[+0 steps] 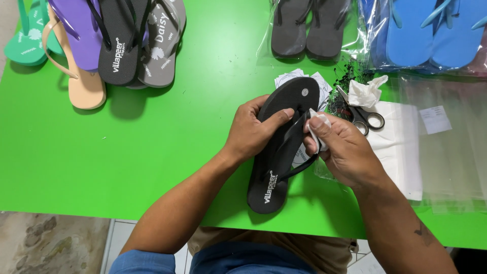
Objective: Cleaning flip-flops with a wipe, attaching decorative flower ornaments to the straps, and packaging the finished product in plastic bags.
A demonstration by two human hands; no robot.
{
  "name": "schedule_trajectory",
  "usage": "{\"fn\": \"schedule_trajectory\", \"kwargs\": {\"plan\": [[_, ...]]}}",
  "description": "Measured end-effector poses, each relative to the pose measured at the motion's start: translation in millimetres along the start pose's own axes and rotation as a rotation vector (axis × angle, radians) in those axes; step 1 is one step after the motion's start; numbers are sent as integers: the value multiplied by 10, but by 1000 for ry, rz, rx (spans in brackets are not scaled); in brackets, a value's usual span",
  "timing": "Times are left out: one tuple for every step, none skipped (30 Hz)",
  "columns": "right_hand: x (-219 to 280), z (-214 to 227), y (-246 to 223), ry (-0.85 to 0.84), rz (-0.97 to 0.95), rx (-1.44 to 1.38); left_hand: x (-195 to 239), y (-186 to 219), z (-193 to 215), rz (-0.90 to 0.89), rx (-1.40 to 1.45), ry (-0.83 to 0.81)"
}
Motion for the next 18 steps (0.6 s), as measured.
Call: {"fn": "schedule_trajectory", "kwargs": {"plan": [[-3, 14, -21, 16, 35, -58, 12, 10, -46, 31, 186, -87], [-10, 25, -43, 30, 71, -115, 28, 29, -89, 61, 372, -173], [-10, 32, -37, 29, 71, -115, 41, -17, -136, 61, 372, -173], [-14, 43, -43, 39, 88, -140, 53, -81, -202, 100, 471, -208], [-19, 56, -49, 49, 105, -164, 66, -142, -269, 140, 569, -244], [-13, 13, -94, 50, 105, -165, 66, -155, -282, 140, 568, -244], [-6, -8, -137, 82, 108, -173, 66, -183, -306, 167, 591, -254], [5, -26, -180, 114, 111, -181, 68, -214, -333, 194, 615, -264], [3, -10, -163, 115, 111, -181, 30, -236, -322, 194, 614, -265], [-3, -6, -133, 102, 89, -155, -16, -284, -278, 218, 605, -211], [-8, -3, -102, 89, 66, -130, -59, -330, -233, 242, 595, -158], [-22, 19, -53, 90, 66, -130, -56, -311, -216, 243, 594, -158], [-36, 28, 3, 73, 55, -117, -55, -298, -183, 245, 596, -135], [-57, 37, 55, 55, 46, -103, -59, -280, -147, 245, 599, -111], [-54, 37, 91, 54, 47, -102, -64, -269, -147, 244, 600, -111], [-52, 34, 127, 51, 49, -81, -65, -268, -134, 250, 610, -96], [-50, 31, 164, 49, 52, -61, -66, -268, -120, 256, 619, -81], [-38, 6, 156, 47, 52, -60, -53, -232, -114, 255, 620, -80]]}}
Point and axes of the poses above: each hand's wrist, its own x-axis away from the middle knuckle, its own z-axis out of the back of the hand, y = z × x, the point moved 7 cm from there along -x, towards the middle knuckle, and after that the axes turned 9 degrees about z, right-handed, at the moved point
